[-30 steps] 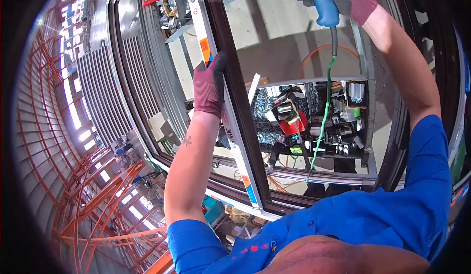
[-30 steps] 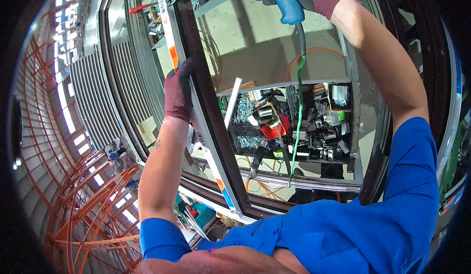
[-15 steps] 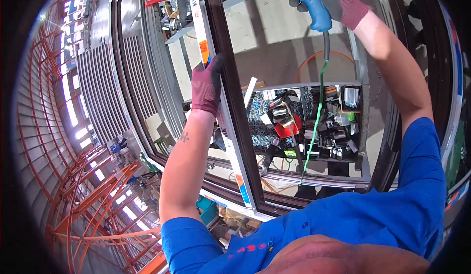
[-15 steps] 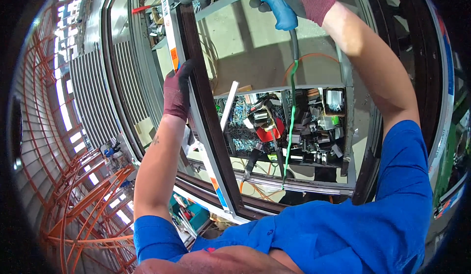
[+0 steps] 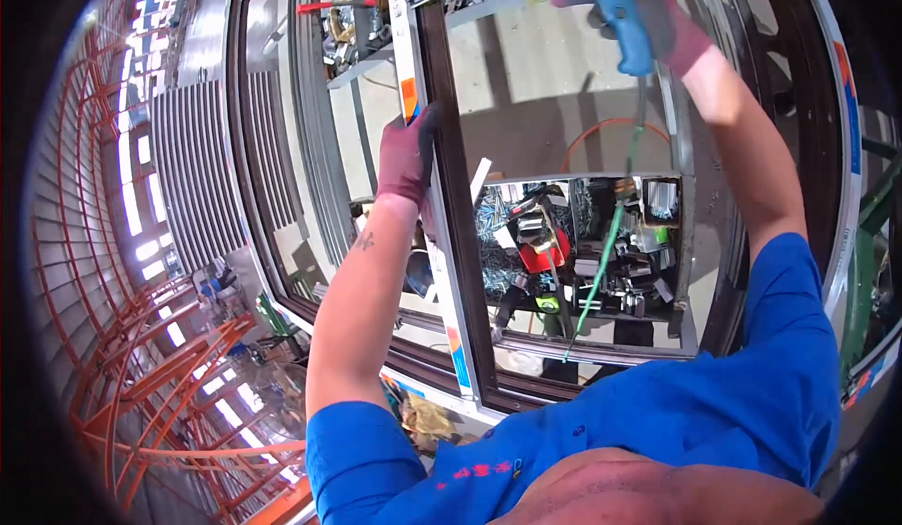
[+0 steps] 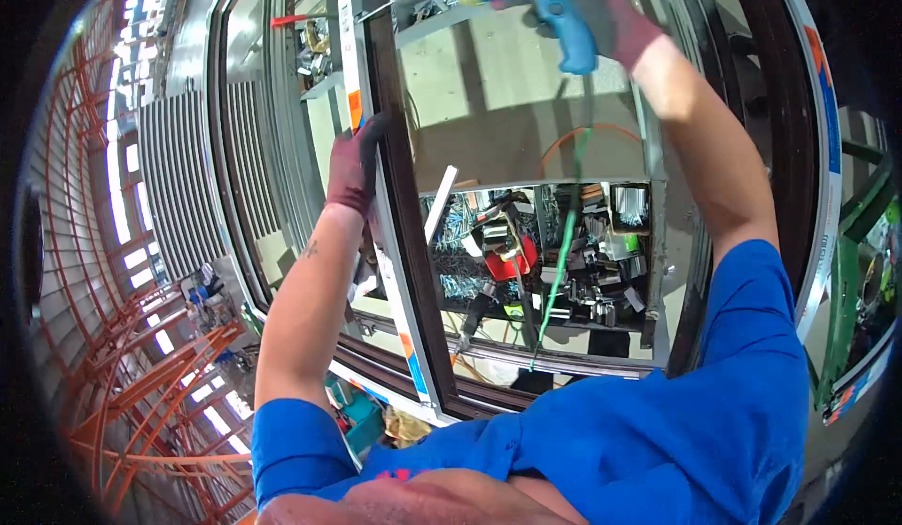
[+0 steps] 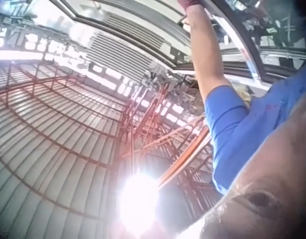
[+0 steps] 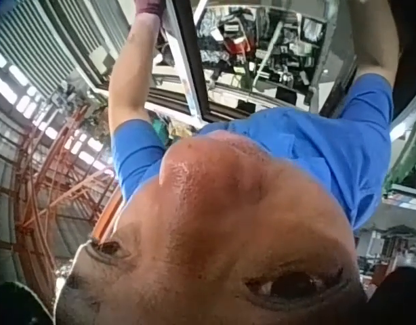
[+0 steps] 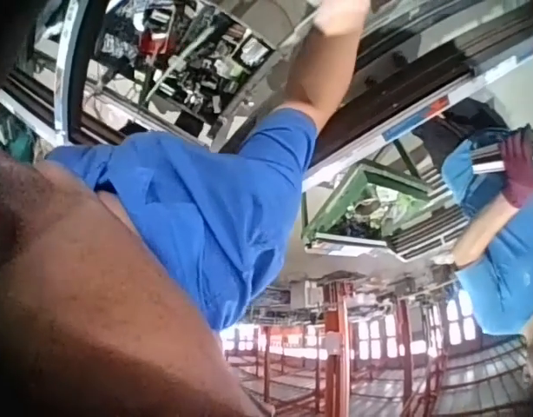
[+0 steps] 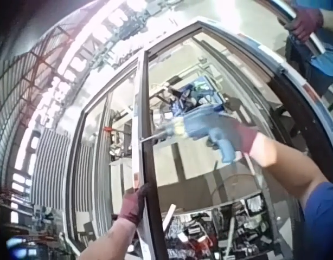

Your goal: Assembling aluminum frame profiles using a power drill, sealant, and hammer.

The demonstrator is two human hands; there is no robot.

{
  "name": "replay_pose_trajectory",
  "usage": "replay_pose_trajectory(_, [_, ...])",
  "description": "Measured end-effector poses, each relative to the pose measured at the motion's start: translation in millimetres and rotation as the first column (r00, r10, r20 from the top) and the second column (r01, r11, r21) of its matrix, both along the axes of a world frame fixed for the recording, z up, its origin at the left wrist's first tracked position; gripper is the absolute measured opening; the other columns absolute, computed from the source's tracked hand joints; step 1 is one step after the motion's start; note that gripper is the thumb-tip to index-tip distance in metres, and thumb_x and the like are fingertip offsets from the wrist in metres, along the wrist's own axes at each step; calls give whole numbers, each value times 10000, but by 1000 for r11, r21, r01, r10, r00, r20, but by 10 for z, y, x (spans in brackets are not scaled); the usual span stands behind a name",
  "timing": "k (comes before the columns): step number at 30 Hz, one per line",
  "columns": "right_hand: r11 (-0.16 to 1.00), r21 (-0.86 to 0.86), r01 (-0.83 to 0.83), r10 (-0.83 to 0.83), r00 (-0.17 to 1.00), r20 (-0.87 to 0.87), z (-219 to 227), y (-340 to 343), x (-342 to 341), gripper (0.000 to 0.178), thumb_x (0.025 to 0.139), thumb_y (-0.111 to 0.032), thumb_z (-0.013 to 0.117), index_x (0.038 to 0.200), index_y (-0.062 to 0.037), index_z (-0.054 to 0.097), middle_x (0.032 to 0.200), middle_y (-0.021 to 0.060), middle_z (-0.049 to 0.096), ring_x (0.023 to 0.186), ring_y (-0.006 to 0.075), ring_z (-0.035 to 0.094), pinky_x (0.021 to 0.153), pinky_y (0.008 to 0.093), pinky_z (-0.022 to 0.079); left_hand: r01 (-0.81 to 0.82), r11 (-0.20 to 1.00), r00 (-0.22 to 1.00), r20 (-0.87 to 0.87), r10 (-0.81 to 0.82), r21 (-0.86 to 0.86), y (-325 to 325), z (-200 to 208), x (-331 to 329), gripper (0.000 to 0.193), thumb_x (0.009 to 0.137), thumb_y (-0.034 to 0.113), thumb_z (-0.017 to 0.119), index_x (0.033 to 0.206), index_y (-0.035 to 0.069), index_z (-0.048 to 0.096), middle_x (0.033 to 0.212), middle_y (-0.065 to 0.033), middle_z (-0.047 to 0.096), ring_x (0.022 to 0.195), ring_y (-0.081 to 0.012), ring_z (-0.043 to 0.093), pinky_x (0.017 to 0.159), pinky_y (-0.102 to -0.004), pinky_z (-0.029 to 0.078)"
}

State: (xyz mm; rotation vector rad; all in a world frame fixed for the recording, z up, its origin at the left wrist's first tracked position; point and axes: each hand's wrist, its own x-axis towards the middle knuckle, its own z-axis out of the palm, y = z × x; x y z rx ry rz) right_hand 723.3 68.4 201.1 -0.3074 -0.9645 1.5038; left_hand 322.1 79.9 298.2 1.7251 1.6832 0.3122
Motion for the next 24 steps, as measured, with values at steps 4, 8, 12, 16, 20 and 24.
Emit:
replay_pose_trajectory(4, [827, -528, 192, -87, 973, 216, 301, -629, 119, 693, 1088, -611, 447, 1482, -62, 597, 1254, 140, 755, 857, 199, 741, 659, 332, 598, 684, 663, 703, -517, -488, 305, 248, -382, -488, 348, 1064, 90, 493, 1328, 157, 710, 906, -260, 719, 872, -459, 712, 777, -544, 572])
replay_pose_trajectory(8, [841, -541, 19, -169, 958, -230, -271, -1268, -122, 607, 1092, -565, 518, 1409, -63, 647, 1186, 151, 756, 823, 223, 743, 657, 365, 612, 415, 892, 891, -278, -359, 181, 446, -347, -538, 376, 1126, 336, 457, 1266, 125, 735, 992, -282, 743, 931, -464, 726, 822, -530, 569])
replay_pose_trajectory(12, [856, -514, -45, -18, 993, -116, -309, -1846, -758, 718, 1022, -468, 689, 1568, -56, 468, 1357, 160, 668, 883, 197, 684, 743, 314, 573, 346, 926, 930, -186, -318, 151, 344, -226, -390, 522, 1079, 518, 508, 1336, 118, 724, 1141, -254, 763, 1054, -450, 715, 923, -460, 553])
replay_pose_trajectory(16, [672, -672, 312, 37, 892, 451, -441, -2555, -1307, 845, 974, -368, 797, 1649, -118, 352, 1381, 160, 654, 1153, 240, 686, 992, 376, 579, 224, 973, 971, -102, -218, 54, 299, -309, -296, 489, 1074, 461, 493, 1394, 158, 704, 1233, -249, 744, 1175, -431, 688, 1016, -444, 526])
replay_pose_trajectory(20, [685, -588, 430, 215, 652, 727, -762, -3346, -1796, 1100, 850, -255, 882, 1724, -170, 219, 1468, 177, 612, 1285, 277, 643, 1107, 422, 523, 612, 752, 710, 249, -659, 246, 394, -244, -482, 573, 1068, 586, 479, 1259, 110, 733, 1120, -323, 728, 1116, -477, 699, 913, -507, 566])
replay_pose_trajectory(24, [685, -526, 504, 438, 292, 850, -1123, -3755, -2153, 1116, 818, -336, 888, 1699, -134, 232, 1412, 276, 655, 1268, 411, 680, 1061, 457, 552, 418, 885, 879, -339, -336, 204, 355, -336, -381, 558, 1085, 571, 412, 1192, 142, 752, 1144, -277, 748, 1076, -485, 714, 934, -565, 557])
